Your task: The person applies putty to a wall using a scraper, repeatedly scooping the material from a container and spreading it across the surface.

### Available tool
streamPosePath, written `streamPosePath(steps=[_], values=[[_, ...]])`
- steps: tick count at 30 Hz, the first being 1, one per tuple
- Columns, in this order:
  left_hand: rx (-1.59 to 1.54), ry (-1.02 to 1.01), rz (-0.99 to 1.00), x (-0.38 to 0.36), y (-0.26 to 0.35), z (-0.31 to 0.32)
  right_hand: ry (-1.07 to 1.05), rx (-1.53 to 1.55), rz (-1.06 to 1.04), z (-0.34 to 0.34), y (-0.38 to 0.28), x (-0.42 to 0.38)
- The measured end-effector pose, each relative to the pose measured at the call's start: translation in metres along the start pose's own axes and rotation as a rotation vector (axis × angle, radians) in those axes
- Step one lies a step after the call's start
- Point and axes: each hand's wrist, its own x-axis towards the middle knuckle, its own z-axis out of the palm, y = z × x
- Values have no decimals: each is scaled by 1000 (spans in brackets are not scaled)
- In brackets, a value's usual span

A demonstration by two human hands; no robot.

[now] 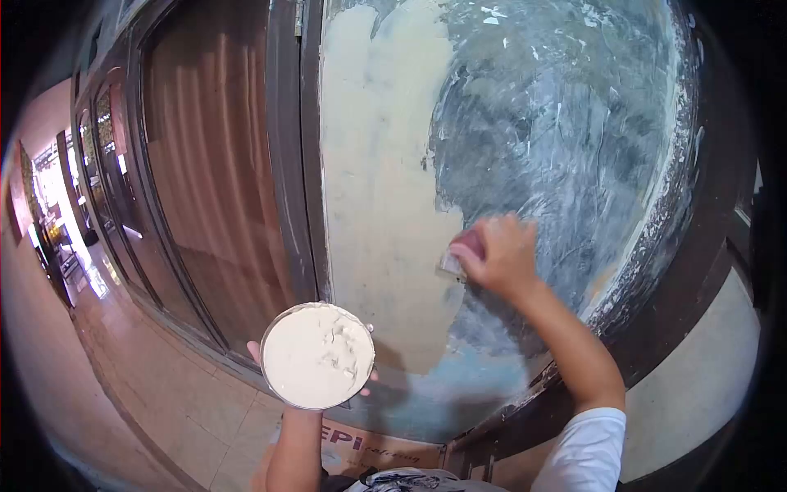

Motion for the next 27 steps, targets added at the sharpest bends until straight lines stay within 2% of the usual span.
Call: streamPosePath(steps=[1,2,5,7,9,11,12,13,16,18,21,22,23,25,26,27], values=[[24,-11,-4,0,0,0,-165,30,-169,2,-5,-9],[-17,6,20,0,-2,3,-162,30,-170,3,-1,-6],[-50,-2,26,0,-3,0,-60,-42,-96,-6,22,21],[-81,26,5,1,-5,3,287,-76,232,-17,41,40],[-40,11,-2,0,-4,-1,294,-113,198,-20,40,33],[-59,16,15,0,-5,2,-37,105,-23,-20,21,5],[-38,16,17,0,-4,1,-217,72,-133,-16,12,-13],[-17,17,19,-2,-3,0,-234,20,-293,-8,7,-29],[-21,28,31,-1,-6,2,-134,-27,-263,-5,22,-17],[-44,41,37,0,-9,2,170,-15,168,-22,32,11],[-4,29,19,0,-9,-2,82,6,142,-25,31,-2],[3,41,22,-2,-10,-2,-84,61,35,-21,27,-21],[8,54,25,-4,-11,-2,-83,62,32,-15,21,-35],[27,69,44,-5,-12,-1,-195,-24,-260,-11,7,-42],[15,67,39,-3,-11,0,-176,-8,-132,-12,11,-38],[2,64,33,-2,-11,0,-175,-7,-129,-15,16,-24]])
